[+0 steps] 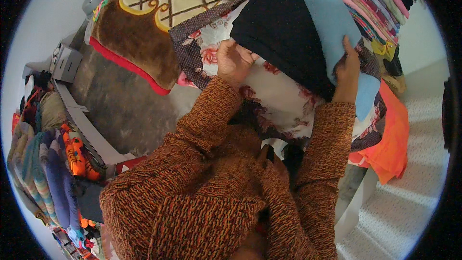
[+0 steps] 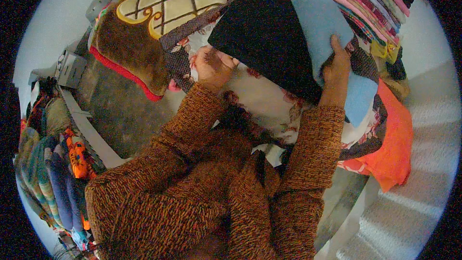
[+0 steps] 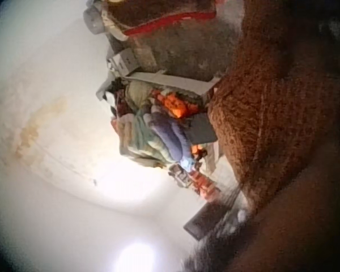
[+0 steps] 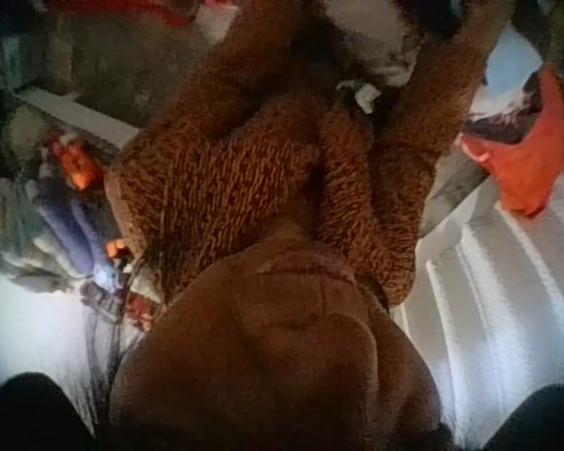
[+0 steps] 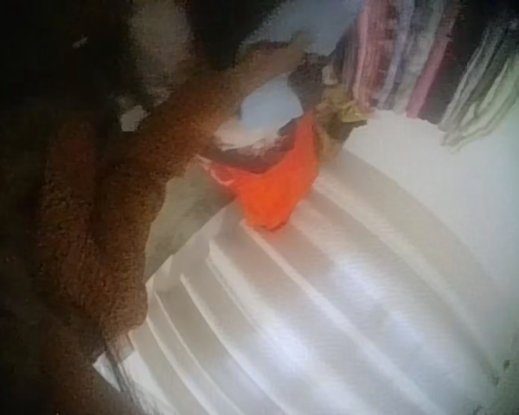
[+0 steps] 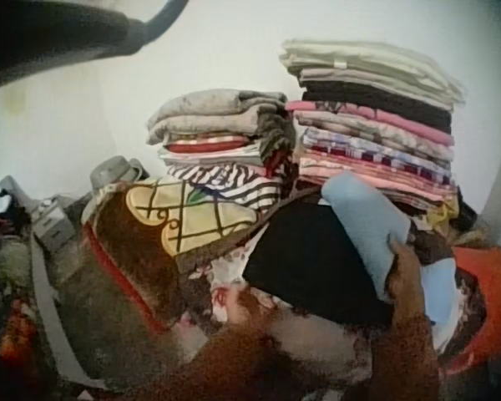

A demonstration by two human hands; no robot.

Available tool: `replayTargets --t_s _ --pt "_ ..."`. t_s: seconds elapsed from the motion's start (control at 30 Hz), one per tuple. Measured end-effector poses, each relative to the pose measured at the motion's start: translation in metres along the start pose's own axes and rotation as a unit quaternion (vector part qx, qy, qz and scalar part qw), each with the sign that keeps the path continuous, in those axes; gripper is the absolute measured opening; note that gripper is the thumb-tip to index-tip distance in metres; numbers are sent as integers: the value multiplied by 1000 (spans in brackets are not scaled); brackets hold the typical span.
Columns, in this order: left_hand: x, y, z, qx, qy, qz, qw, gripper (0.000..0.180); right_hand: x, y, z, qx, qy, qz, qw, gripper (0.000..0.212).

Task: The person folds a large floral-patterned sheet with a red double-happiness symbol, then folds a dark floral-patterned sheet, and finally folds a brown blanket with a yellow design. The person stacks the folded items on a table.

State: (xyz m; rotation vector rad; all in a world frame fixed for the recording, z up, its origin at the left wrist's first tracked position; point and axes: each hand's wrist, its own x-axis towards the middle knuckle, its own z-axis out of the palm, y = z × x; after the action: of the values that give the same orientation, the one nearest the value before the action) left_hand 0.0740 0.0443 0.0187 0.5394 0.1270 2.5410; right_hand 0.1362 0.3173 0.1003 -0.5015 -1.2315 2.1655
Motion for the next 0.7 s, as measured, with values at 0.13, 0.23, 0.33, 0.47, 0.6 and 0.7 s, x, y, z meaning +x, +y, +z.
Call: replayTargets --t_s 0.13,0.23,0.33,0.47,0.6,0.7 --pt "7 -10 42 149 116 46 981 48 5 3 -3 -15 -6 22 1000 50" --pt "21 -33 59 389 176 49 903 51 20 11 -20 -19 -24 14 999 53" --pt "34 -76 62 665 118 212 706 55 4 5 -7 -43 -21 -20 999 49" --pt "35 -121 72 829 -51 133 541 65 15 7 -22 -38 -39 17 998 36" --pt "31 -139 70 909 -42 140 390 67 -3 0 -15 -79 -99 20 992 32" --pt "27 -135 72 890 -46 155 427 60 10 3 -20 -69 -52 67 994 31"
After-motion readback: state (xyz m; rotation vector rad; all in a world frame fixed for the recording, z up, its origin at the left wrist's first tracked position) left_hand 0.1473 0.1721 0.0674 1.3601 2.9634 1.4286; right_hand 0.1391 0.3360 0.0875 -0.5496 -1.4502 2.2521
